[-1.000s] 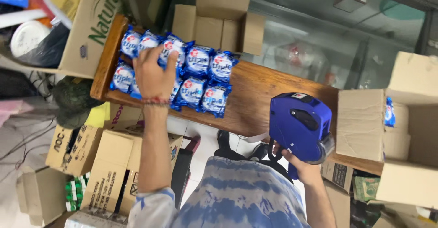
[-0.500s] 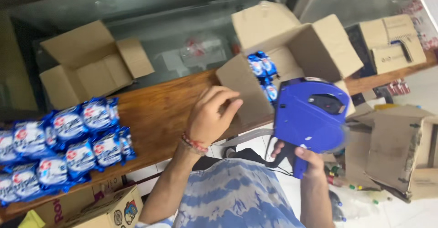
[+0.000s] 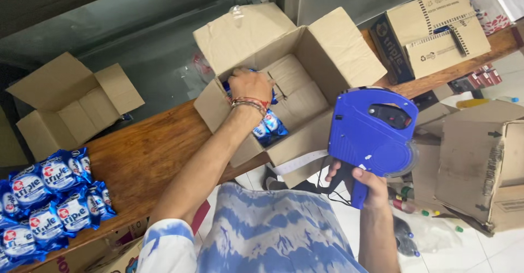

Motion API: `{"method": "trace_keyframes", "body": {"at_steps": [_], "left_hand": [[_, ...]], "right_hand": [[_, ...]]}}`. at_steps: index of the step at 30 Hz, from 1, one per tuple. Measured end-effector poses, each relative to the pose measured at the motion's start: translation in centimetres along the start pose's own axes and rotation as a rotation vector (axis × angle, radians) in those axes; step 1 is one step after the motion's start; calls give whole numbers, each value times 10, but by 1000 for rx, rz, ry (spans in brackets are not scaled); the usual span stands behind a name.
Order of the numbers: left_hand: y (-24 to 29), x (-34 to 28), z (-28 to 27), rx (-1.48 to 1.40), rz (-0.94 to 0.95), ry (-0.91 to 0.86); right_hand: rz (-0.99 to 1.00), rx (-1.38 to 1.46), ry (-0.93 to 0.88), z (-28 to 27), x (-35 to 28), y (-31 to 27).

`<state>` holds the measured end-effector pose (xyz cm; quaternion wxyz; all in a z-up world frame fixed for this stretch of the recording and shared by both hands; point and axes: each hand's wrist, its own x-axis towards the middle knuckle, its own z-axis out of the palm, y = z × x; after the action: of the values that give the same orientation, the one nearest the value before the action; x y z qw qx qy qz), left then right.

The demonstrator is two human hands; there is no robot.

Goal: The person takes blue packets one at a time from a cardboard box, applies a price label to each using a handheld labeling gun, and places the labeled packets onto a wooden counter.

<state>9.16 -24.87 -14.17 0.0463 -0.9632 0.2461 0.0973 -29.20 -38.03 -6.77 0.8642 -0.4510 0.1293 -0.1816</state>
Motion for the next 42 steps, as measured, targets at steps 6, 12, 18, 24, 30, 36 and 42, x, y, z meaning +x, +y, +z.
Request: {"method": "trace_keyframes", "body": {"at_steps": [6, 12, 18, 24, 30, 36, 42], "left_hand": [[44, 12, 60, 87, 29, 428], [35, 12, 6, -287, 49, -61], [-18, -17, -86, -694, -141, -292], [-70, -72, -119, -1439, -151, -242], [-112, -123, -105, -2077, -236, -72], [-182, -140, -40, -2265, -382, 84], [-239, -213, -65, -2255, -327, 192]], "right_hand": [[49, -11, -2, -1, 23, -14], [87, -52, 36, 16, 37, -32], [89, -83, 92, 1, 29, -17], [141, -132, 169, 115, 52, -60], [183, -195, 15, 116, 37, -13], [194, -199, -140, 127, 32, 58], [112, -306, -325, 164, 33, 111]]}}
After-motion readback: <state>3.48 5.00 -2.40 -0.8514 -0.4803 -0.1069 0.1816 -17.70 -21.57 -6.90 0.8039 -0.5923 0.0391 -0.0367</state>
